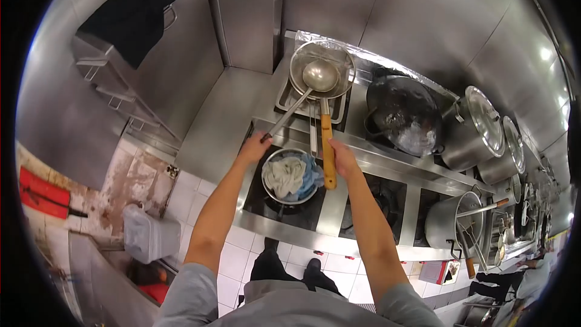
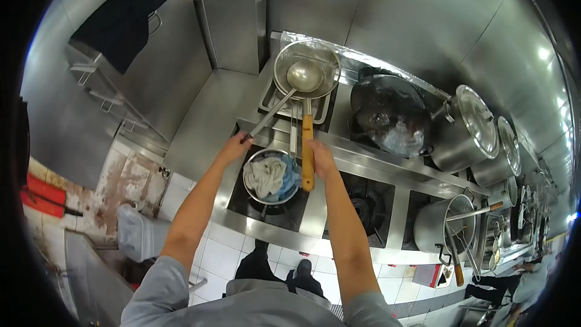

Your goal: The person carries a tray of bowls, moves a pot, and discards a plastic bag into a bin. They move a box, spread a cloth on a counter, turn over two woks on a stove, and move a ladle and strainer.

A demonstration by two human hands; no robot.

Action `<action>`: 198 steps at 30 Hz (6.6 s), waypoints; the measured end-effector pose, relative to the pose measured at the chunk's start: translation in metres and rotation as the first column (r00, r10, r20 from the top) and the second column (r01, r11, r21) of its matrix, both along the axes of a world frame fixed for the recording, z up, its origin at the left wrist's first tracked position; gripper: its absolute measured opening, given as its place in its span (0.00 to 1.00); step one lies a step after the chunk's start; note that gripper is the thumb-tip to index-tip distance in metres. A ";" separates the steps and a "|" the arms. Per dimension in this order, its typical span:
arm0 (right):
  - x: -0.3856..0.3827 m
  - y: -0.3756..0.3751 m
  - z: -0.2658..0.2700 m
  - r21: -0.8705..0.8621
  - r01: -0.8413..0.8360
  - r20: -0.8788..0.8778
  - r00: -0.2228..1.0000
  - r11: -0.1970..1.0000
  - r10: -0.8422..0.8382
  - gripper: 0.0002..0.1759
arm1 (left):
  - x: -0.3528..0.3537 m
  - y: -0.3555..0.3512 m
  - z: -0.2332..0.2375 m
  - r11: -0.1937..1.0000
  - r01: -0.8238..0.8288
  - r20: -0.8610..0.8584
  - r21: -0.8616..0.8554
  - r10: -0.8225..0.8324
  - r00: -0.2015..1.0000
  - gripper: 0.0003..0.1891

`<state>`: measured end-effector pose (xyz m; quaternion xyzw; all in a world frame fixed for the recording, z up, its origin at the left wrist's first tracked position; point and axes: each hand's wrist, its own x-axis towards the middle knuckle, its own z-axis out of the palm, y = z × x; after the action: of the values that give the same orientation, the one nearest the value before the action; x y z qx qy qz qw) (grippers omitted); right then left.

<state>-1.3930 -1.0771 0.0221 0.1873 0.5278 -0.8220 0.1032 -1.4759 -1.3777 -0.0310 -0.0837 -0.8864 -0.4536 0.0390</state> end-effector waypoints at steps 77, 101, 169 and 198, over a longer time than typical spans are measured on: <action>0.638 -0.556 0.061 -0.173 -0.978 -0.121 -0.093 -0.113 0.988 0.31 | 1.026 -0.567 -0.082 -0.333 -0.457 0.488 0.824 0.828 0.277 0.17; 0.679 -0.682 -0.073 0.182 -0.975 -0.129 -0.155 -0.130 0.980 0.59 | 0.944 -0.469 0.157 -0.159 -0.926 0.516 0.342 0.856 0.044 0.26; 0.466 -0.242 0.278 -0.544 0.017 -0.511 0.786 0.839 -0.348 0.27 | 0.911 -0.215 0.170 -0.055 -0.830 0.735 0.555 0.500 0.458 0.08; 0.541 -0.270 0.200 0.399 0.328 -0.561 0.826 0.856 -0.056 0.26 | 1.205 -0.668 -0.028 -0.563 -0.624 0.703 0.542 0.711 -0.030 0.03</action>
<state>-0.8524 -1.3473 0.2220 0.0264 0.6993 -0.6907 -0.1822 -0.2711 -2.0459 -0.0589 0.5973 -0.2363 -0.6387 0.4237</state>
